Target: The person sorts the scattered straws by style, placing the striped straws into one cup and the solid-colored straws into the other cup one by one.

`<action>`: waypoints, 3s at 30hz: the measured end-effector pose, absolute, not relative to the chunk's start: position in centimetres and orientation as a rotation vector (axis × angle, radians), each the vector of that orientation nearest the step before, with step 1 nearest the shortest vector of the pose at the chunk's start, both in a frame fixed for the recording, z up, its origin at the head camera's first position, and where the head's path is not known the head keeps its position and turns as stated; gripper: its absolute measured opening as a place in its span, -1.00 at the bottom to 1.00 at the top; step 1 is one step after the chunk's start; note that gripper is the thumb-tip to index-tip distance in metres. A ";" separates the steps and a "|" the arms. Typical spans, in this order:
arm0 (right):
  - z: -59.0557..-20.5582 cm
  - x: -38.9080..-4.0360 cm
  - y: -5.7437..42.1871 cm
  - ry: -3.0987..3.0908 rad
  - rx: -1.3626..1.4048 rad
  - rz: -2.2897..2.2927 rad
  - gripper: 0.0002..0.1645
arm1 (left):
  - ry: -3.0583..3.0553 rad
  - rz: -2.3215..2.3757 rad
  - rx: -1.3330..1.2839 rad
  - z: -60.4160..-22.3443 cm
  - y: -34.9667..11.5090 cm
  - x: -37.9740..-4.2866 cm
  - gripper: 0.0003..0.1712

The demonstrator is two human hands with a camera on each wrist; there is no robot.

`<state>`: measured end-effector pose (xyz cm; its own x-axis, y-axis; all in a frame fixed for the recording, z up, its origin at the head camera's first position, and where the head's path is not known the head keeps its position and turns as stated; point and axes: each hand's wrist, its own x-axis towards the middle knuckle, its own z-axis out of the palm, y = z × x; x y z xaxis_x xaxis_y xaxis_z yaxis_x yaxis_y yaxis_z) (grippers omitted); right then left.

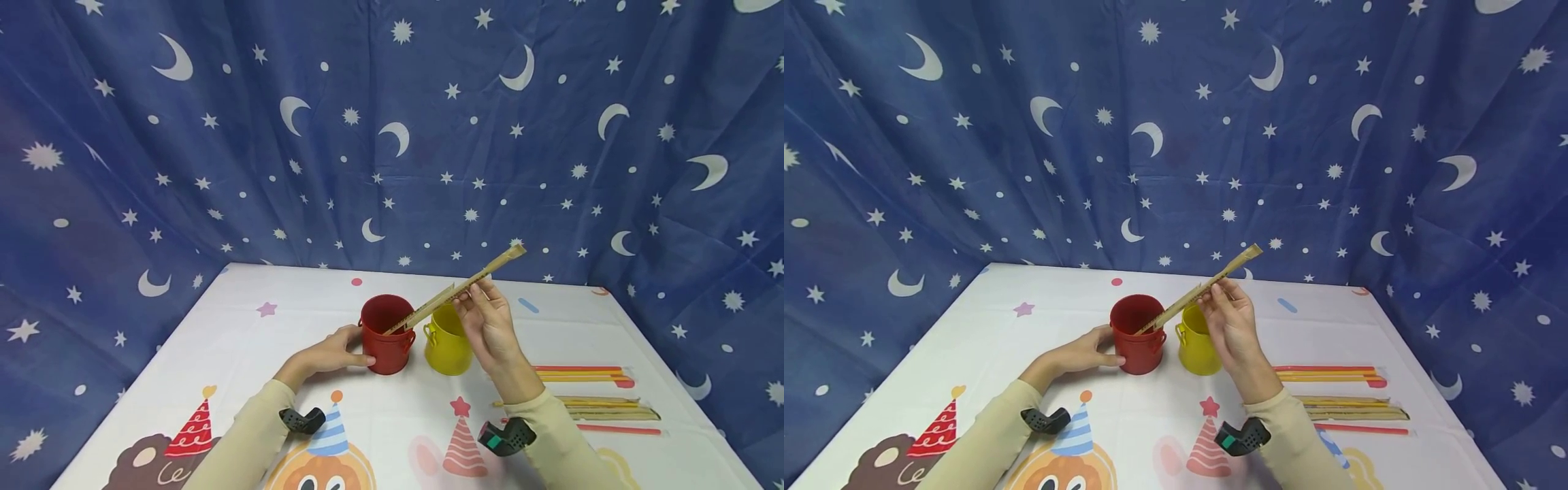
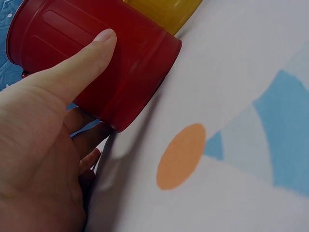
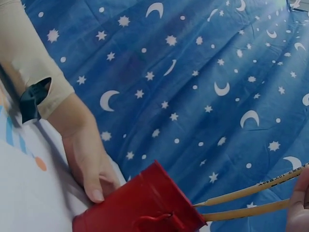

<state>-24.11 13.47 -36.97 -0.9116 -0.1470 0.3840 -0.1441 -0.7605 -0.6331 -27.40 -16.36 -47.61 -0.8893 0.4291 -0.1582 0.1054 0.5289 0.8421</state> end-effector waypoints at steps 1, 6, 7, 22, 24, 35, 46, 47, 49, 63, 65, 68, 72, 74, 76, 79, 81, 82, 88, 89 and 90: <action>-37.1 -24.1 13.4 1.105 -0.653 -2.866 -0.70 | 2.424 1.300 0.441 -47.7 -16.3 -27.4 0.02; -37.4 -24.1 13.3 1.160 -0.630 -2.854 -0.72 | 2.422 1.298 0.441 -47.7 -16.1 -27.5 0.02; -37.4 -24.1 13.3 1.159 -0.628 -2.855 -0.71 | 2.423 1.296 0.446 -47.7 -16.1 -27.5 0.02; -37.8 -24.2 13.3 1.450 -0.324 -2.780 -0.75 | 2.426 1.304 0.494 -47.7 -15.9 -27.4 -0.05; -37.9 -24.4 13.3 1.528 -0.278 -2.745 -0.77 | 2.430 1.295 0.497 -47.6 -15.9 -27.4 -0.05; -37.6 -24.6 13.8 1.696 -0.227 -2.648 -0.72 | 2.417 1.293 0.474 -47.3 -16.2 -27.2 -0.03; -37.3 -24.6 14.6 1.757 -0.247 -2.576 -0.78 | 2.393 1.321 0.469 -47.7 -15.9 -27.1 -0.03; -37.3 -24.5 14.7 1.763 -0.249 -2.572 -0.77 | 2.391 1.322 0.468 -47.7 -15.9 -27.1 -0.03; -37.2 -24.5 14.8 1.780 -0.257 -2.556 -0.77 | 2.390 1.320 0.472 -47.7 -15.8 -27.1 -0.04; -36.4 -24.6 15.9 1.902 -0.407 -2.447 -0.76 | 2.416 1.305 0.492 -47.4 -16.1 -27.4 -0.05; -36.1 -24.6 16.5 1.920 -0.438 -2.423 -0.77 | 2.426 1.291 0.482 -47.5 -16.2 -27.4 -0.03; -35.6 -24.6 17.6 1.955 -0.480 -2.403 -0.78 | 2.427 1.277 0.474 -47.6 -16.3 -27.5 -0.02; -35.2 -24.7 19.1 2.064 -0.526 -2.330 -0.81 | 2.419 1.280 0.482 -47.5 -16.3 -27.5 -0.01; -35.2 -24.7 19.9 2.137 -0.551 -2.252 -0.82 | 2.412 1.288 0.479 -47.4 -16.3 -27.4 -0.01; -35.5 -24.7 20.6 2.224 -0.567 -2.146 -0.82 | 2.404 1.296 0.475 -47.3 -16.4 -27.4 -0.02; -36.2 -24.6 21.9 2.365 -0.570 -1.954 -0.80 | 2.397 1.302 0.472 -47.4 -16.4 -27.3 -0.03; -36.8 -24.4 22.8 2.440 -0.566 -1.836 -0.76 | 2.399 1.305 0.474 -47.5 -16.3 -27.3 -0.04; -37.1 -24.3 23.3 2.467 -0.567 -1.786 -0.74 | 2.398 1.308 0.474 -47.5 -16.3 -27.3 -0.04; -39.0 -23.1 26.2 2.548 -0.533 -1.594 -0.60 | 2.399 1.312 0.488 -47.4 -16.3 -27.3 -0.05; -39.3 -22.9 26.7 2.551 -0.525 -1.571 -0.60 | 2.399 1.310 0.489 -47.4 -16.2 -27.4 -0.05; -39.6 -22.7 27.2 2.555 -0.525 -1.548 -0.60 | 2.403 1.303 0.492 -47.4 -16.2 -27.4 -0.05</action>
